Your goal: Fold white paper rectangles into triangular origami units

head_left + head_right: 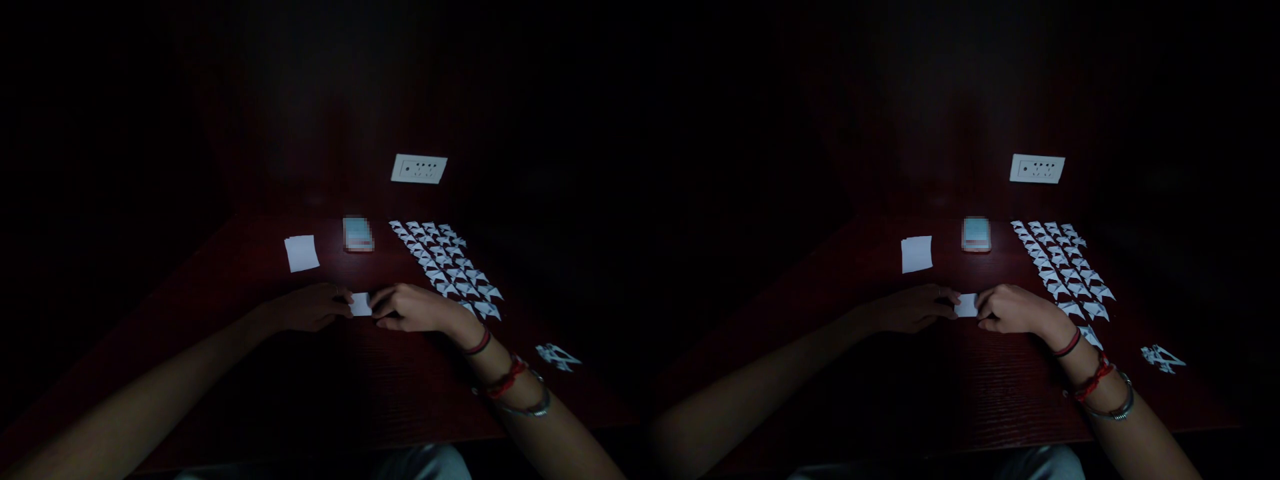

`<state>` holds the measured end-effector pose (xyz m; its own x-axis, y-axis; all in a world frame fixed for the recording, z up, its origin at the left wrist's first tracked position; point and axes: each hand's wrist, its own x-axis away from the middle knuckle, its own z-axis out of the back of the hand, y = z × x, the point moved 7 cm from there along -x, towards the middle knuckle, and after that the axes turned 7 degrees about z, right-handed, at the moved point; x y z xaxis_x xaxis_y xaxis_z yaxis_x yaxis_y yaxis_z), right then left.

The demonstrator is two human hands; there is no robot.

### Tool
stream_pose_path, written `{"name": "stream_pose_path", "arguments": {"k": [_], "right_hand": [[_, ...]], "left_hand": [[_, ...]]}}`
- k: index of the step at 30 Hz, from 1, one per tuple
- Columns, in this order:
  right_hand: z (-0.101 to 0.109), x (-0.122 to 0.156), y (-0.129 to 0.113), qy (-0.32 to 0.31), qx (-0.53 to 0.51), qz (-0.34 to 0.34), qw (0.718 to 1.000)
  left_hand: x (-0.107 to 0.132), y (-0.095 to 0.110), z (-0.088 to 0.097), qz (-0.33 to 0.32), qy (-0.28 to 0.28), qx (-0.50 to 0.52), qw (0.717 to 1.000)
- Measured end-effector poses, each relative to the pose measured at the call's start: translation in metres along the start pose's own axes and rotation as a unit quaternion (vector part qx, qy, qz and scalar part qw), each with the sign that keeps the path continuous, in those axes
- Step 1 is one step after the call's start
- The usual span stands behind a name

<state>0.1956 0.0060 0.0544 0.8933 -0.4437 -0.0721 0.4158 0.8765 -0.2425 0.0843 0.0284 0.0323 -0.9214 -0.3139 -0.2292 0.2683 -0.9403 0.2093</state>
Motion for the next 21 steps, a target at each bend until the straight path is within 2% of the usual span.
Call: {"name": "stream_pose_path", "arguments": {"k": [6, 12, 21], "right_hand": [[0.002, -0.001, 0.006, 0.028, -0.051, -0.007, 0.998], [0.001, 0.000, 0.022, 0.063, -0.021, -0.040, 0.997], [-0.002, 0.000, 0.022, 0.062, -0.002, -0.035, 0.997]], "left_hand": [[0.003, -0.002, -0.004, 0.003, 0.014, -0.003, 1.000], [0.005, -0.003, -0.009, 0.003, 0.034, -0.020, 0.999], [-0.001, 0.000, -0.005, 0.015, 0.061, -0.047, 0.997]]}}
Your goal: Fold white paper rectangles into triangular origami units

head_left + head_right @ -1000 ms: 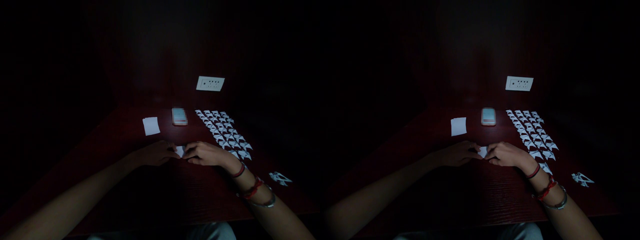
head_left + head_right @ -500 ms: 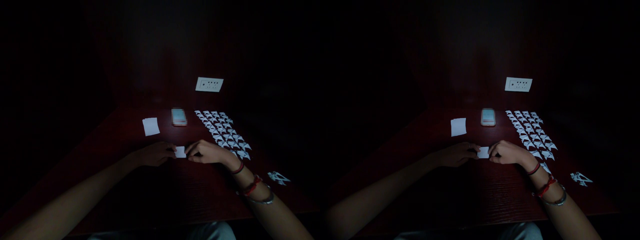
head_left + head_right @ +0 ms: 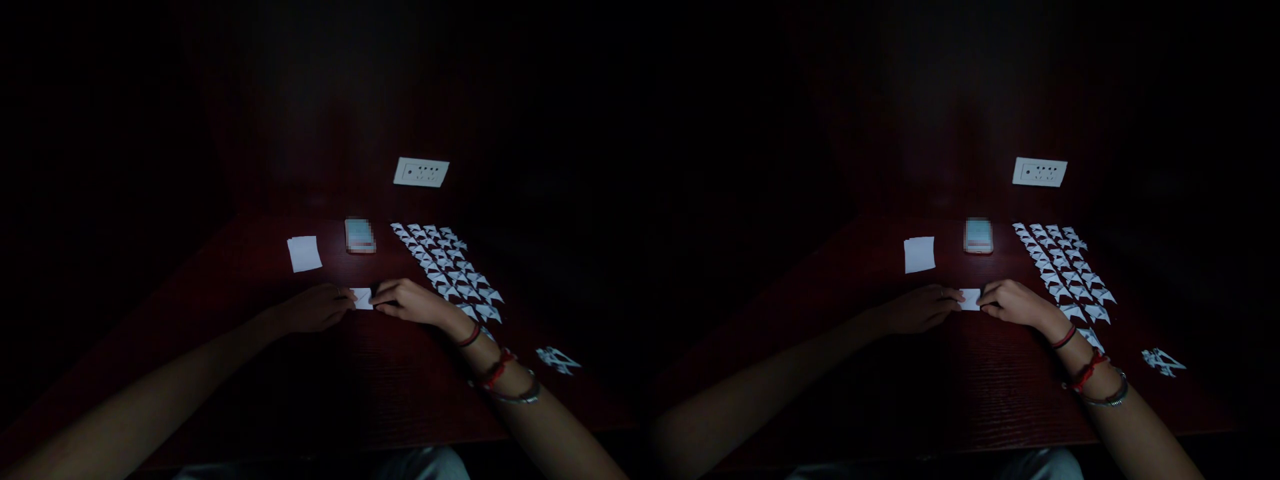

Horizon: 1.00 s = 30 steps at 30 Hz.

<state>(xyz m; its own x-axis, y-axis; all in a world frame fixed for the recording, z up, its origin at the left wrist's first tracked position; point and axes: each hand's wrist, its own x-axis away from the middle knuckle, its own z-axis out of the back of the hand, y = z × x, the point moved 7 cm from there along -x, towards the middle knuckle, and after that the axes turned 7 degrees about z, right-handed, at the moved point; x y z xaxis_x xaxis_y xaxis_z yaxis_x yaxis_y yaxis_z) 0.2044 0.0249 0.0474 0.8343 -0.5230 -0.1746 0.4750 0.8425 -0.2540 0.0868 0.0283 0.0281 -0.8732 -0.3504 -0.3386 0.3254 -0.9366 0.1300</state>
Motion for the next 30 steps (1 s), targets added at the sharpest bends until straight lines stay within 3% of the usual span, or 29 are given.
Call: {"name": "stream_pose_path", "arguments": {"k": [7, 15, 23, 30], "right_hand": [[-0.001, 0.000, 0.010, 0.040, -0.003, -0.046, 0.998], [-0.003, 0.001, 0.018, 0.083, -0.073, -0.091, 0.990], [-0.017, 0.008, 0.047, 0.108, -0.180, -0.220, 0.953], [-0.016, 0.012, 0.061, 0.155, -0.175, -0.264, 0.936]], "left_hand": [[0.000, 0.001, -0.010, 0.025, -0.007, -0.011, 1.000], [-0.002, 0.004, -0.009, 0.029, -0.012, 0.028, 0.999], [-0.003, 0.004, -0.009, 0.036, -0.019, 0.041, 0.998], [-0.003, 0.005, -0.007, 0.032, -0.015, 0.054, 0.998]]}}
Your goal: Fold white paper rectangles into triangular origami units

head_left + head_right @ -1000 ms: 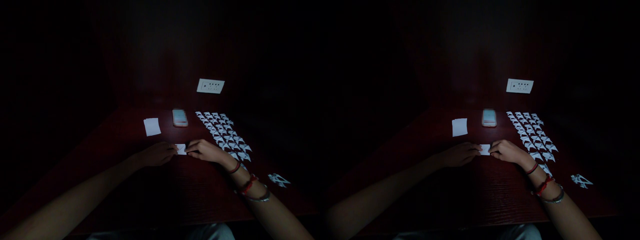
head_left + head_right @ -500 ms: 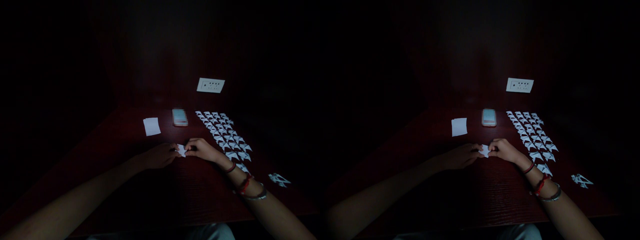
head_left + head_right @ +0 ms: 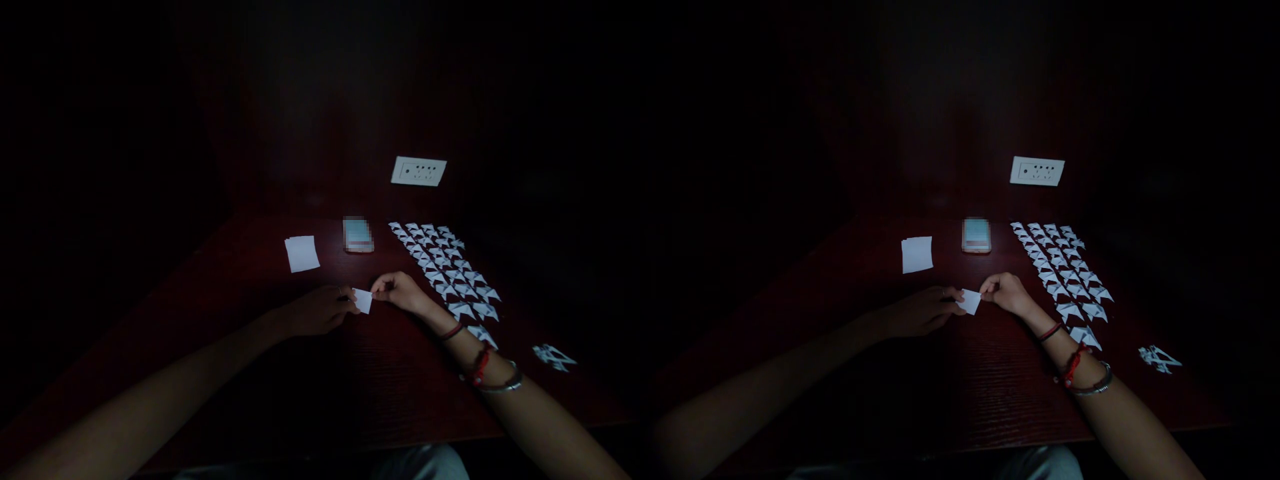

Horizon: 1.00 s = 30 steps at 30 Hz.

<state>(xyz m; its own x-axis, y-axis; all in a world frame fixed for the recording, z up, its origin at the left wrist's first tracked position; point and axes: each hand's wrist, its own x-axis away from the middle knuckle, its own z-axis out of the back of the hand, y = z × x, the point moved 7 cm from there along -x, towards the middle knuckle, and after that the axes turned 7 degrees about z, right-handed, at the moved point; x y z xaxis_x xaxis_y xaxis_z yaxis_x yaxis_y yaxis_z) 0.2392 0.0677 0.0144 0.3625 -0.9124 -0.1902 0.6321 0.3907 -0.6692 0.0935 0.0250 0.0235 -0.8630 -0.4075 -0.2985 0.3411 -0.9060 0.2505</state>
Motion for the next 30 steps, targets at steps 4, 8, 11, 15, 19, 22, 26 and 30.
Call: {"name": "stream_pose_path", "arguments": {"k": [4, 8, 11, 15, 19, 22, 26, 30], "right_hand": [[0.012, 0.000, -0.004, 0.066, 0.035, 0.033, 0.997], [0.010, 0.003, -0.025, 0.046, 0.041, 0.128, 0.990], [0.004, 0.006, -0.035, 0.000, 0.074, 0.165, 0.984], [0.001, 0.006, -0.037, -0.012, 0.095, 0.169, 0.981], [0.003, 0.005, -0.039, 0.014, 0.092, 0.172, 0.981], [0.004, 0.005, -0.040, 0.035, 0.086, 0.170, 0.981], [0.006, 0.005, -0.042, 0.055, 0.084, 0.169, 0.980], [0.006, 0.007, -0.047, 0.050, 0.100, 0.182, 0.977]], "left_hand": [[0.002, 0.001, 0.001, -0.004, 0.006, -0.002, 1.000], [0.003, 0.001, 0.002, -0.014, 0.020, -0.015, 1.000], [0.002, 0.000, 0.002, -0.002, 0.032, -0.030, 0.999], [-0.001, -0.001, 0.002, 0.019, 0.023, -0.043, 0.999], [-0.002, -0.001, 0.003, 0.019, 0.024, -0.037, 0.999], [-0.002, -0.003, 0.001, 0.012, 0.024, -0.019, 0.999], [-0.001, -0.004, 0.000, -0.010, 0.027, 0.016, 0.999], [-0.002, 0.000, 0.003, -0.010, 0.029, 0.028, 0.999]]}}
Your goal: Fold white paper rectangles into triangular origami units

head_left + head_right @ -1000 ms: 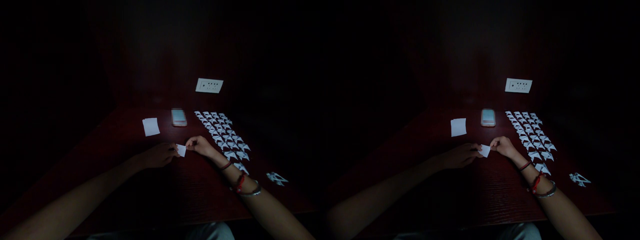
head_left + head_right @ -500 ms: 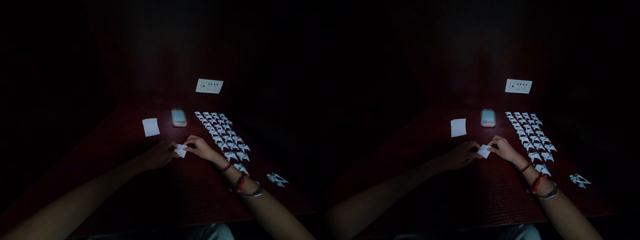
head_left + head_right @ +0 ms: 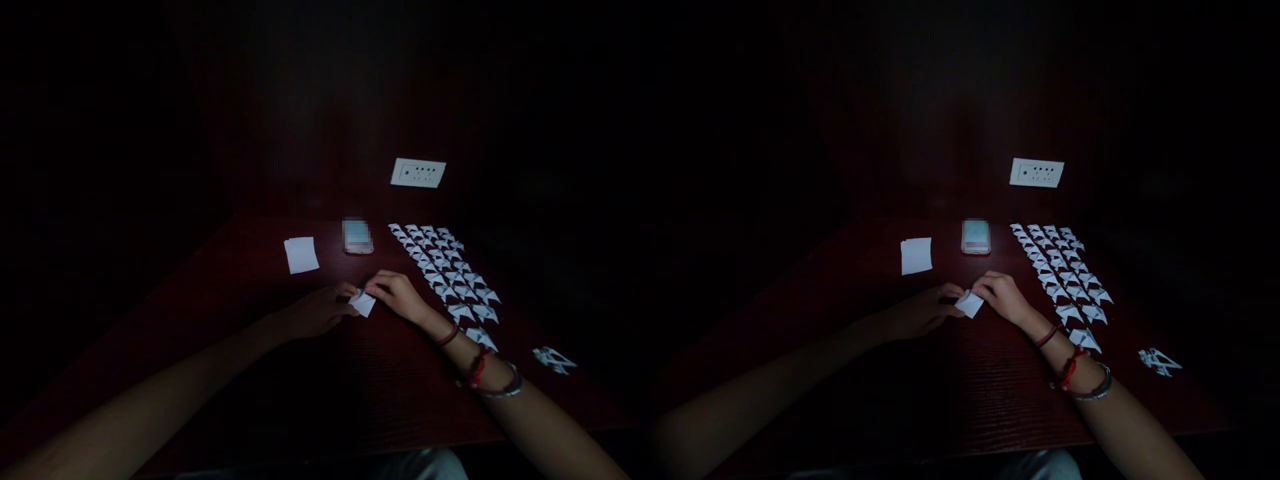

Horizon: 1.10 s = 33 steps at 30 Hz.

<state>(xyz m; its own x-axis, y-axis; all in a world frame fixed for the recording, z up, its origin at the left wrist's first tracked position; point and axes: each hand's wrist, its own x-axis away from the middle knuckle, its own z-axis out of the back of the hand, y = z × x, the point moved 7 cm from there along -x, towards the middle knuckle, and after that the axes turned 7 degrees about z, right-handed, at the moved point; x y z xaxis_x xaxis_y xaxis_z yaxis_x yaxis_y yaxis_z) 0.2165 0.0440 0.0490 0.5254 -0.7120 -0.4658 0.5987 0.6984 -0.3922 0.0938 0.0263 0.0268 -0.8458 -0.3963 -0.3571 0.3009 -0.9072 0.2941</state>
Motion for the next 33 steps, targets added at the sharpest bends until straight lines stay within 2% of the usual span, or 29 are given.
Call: {"name": "stream_pose_path", "arguments": {"k": [4, 9, 13, 17, 21, 33], "right_hand": [[0.006, -0.001, 0.004, 0.026, 0.022, -0.019, 0.999], [0.006, 0.003, 0.022, 0.042, 0.042, -0.072, 0.996], [0.005, 0.004, 0.023, 0.044, 0.064, -0.067, 0.995], [-0.004, 0.003, 0.009, -0.024, 0.067, -0.013, 0.997], [-0.010, 0.003, 0.002, -0.086, 0.049, 0.011, 0.995], [-0.011, 0.005, 0.004, -0.105, 0.047, 0.023, 0.993]], "left_hand": [[-0.001, 0.003, 0.003, 0.024, -0.005, -0.029, 0.999], [-0.001, 0.004, 0.003, 0.034, -0.011, -0.044, 0.998], [-0.001, 0.005, 0.000, 0.020, -0.022, -0.037, 0.999], [-0.002, 0.004, -0.002, 0.016, -0.027, -0.041, 0.999], [-0.001, 0.001, -0.004, 0.020, -0.025, -0.047, 0.998], [0.001, -0.001, -0.005, 0.022, -0.018, -0.053, 0.998]]}}
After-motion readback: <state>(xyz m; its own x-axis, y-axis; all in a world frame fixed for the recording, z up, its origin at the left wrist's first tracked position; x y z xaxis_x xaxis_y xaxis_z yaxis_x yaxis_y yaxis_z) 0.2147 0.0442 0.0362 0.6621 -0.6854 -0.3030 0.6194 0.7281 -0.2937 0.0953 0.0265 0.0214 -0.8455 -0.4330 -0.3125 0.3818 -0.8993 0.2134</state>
